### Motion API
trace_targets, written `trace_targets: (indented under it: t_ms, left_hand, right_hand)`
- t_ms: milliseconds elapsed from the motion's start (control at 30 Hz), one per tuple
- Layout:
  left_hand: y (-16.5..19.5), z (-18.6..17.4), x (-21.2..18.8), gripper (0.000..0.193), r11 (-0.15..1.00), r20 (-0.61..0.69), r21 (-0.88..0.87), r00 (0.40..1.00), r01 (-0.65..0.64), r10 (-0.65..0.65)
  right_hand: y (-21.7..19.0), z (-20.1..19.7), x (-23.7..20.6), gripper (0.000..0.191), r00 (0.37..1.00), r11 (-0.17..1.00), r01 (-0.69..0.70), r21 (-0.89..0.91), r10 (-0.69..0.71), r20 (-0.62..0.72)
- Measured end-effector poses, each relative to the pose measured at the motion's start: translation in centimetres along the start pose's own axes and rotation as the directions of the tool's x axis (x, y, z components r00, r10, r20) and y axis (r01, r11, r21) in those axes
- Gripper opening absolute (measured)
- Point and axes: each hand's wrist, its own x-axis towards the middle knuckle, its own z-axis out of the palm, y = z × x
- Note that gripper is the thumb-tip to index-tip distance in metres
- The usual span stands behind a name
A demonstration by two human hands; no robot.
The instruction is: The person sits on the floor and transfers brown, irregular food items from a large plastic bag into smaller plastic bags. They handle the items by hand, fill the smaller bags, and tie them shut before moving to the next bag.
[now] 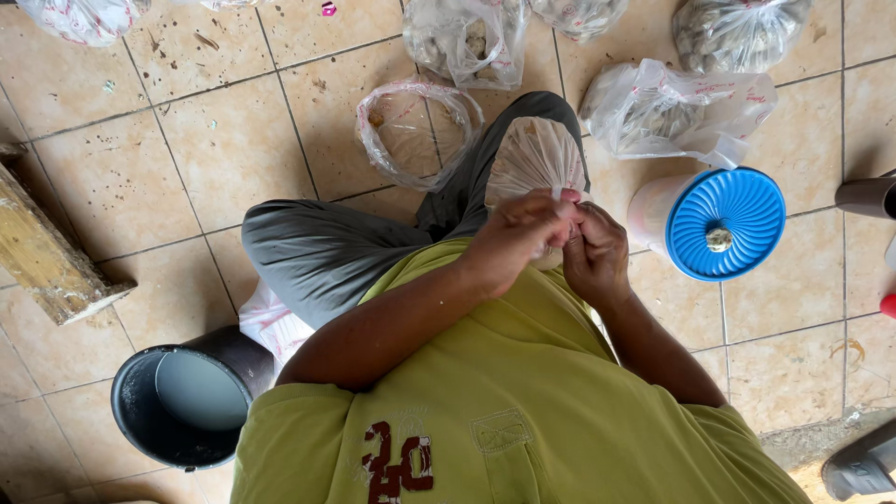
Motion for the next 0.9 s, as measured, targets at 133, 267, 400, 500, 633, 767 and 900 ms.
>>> trace_targets:
  t_ms: [133,267,400,500,633,767,900]
  left_hand:
    - [1.6,-0.2,-0.1,0.039,0.969,-0.071,-0.247,0.997,0.010,-0.029]
    - [3.9,1.1,-1.3,0.058,0.911,0.069,0.406,0.997,-0.067,0.043]
    - [5.5,2.7,-1.7,0.065,0.387,0.451,0.736,0.829,-0.555,0.331]
    - [6.2,2.8,-1.1,0.065,0.108,0.533,0.822,0.822,-0.559,0.201]
    - [6.1,1.3,0.1,0.061,0.032,0.562,0.822,0.820,-0.568,0.103]
    - [4.5,-0.5,0.4,0.063,-0.030,0.590,0.804,0.791,-0.594,0.162]
    - [3.6,-2.0,1.9,0.058,-0.148,0.473,0.878,0.870,-0.455,0.136]
  right_hand:
    - [1.2,0.2,-0.4,0.019,0.901,0.797,-0.402,0.452,0.433,0.036]
    - [1.5,-0.9,0.5,0.019,0.891,0.832,-0.454,0.318,0.431,0.143]
    - [-0.1,-3.5,1.2,0.017,0.977,0.992,-0.105,0.069,0.090,0.193]
    - [-2.0,-4.4,1.5,0.010,0.969,0.985,0.026,-0.171,0.017,0.245]
    - [-3.8,-3.8,1.6,0.006,0.980,0.952,0.056,-0.300,0.005,0.198]
    - [-3.8,-3.4,1.0,0.012,0.996,0.945,0.018,-0.326,0.013,0.092]
    - [-2.7,-4.3,0.4,0.013,0.993,0.937,-0.113,-0.332,0.122,0.006]
